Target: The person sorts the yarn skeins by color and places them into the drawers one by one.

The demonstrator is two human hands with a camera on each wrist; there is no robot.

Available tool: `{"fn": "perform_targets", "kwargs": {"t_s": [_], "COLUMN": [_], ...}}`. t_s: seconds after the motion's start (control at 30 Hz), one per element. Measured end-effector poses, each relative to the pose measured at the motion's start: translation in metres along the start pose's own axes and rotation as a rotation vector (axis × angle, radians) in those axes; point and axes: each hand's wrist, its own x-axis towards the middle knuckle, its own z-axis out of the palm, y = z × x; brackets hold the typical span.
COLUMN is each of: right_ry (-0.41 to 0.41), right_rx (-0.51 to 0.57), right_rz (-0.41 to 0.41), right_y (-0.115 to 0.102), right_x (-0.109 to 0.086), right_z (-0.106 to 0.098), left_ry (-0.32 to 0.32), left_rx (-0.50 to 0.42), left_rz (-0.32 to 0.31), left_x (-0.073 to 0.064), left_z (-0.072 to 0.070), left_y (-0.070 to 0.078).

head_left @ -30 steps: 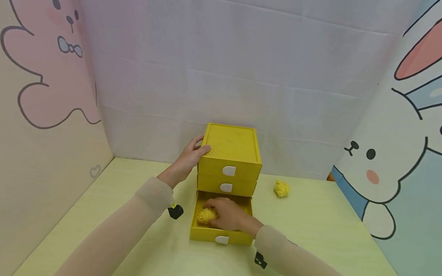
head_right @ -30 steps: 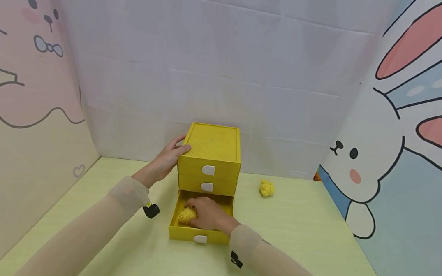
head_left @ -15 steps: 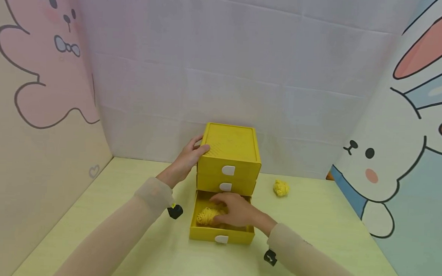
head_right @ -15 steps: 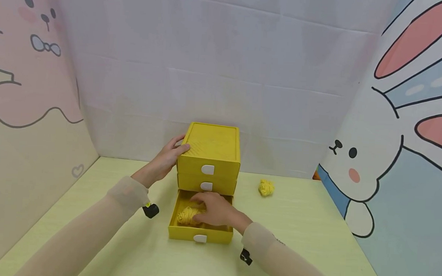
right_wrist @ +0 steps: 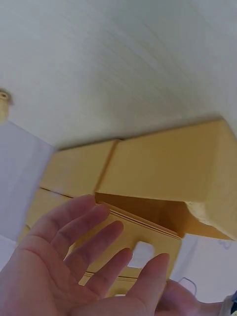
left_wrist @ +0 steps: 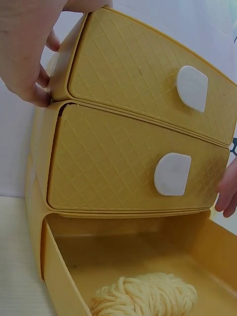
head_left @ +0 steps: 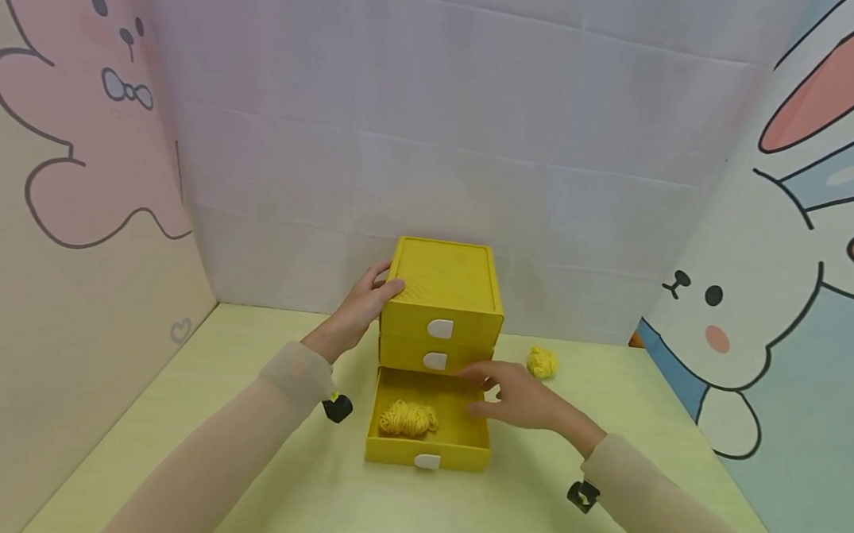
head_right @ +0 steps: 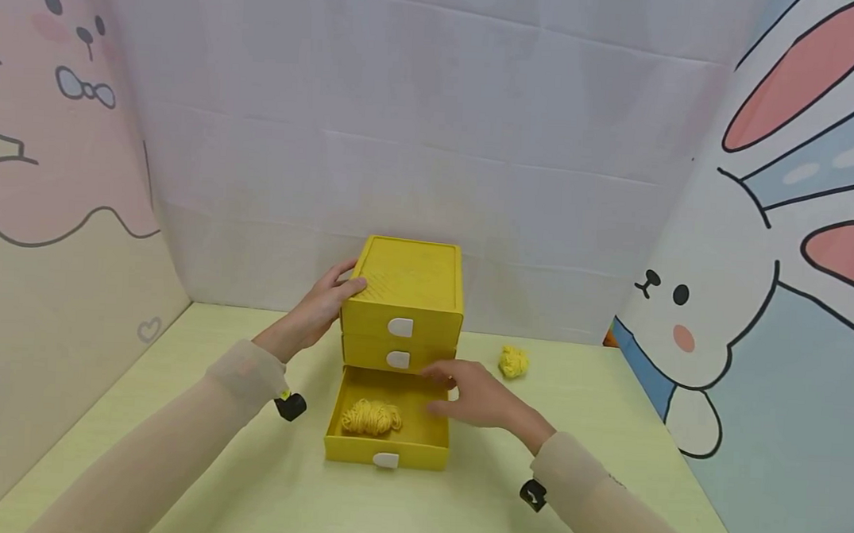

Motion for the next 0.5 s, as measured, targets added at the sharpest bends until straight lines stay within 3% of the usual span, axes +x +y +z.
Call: {"fn": "perform_targets", "kwargs": {"t_s": [0.3, 0.5], "right_ry": [0.030, 0.033], "right_rx": [-0.063, -0.100], "right_rz": [0.063, 0.044], "right_y": [0.028, 0.055], "right_x": [-0.024, -0.033], "right_z": [-0.014, -0.017], "left_ry": [0.001, 0.001], "left_rx": [-0.007, -0.012], "left_rz": [0.001, 0.001], "left_x": [0.000, -0.001], "left_z": [-0.001, -0.001], "left_y": [-0.001, 0.000]}}
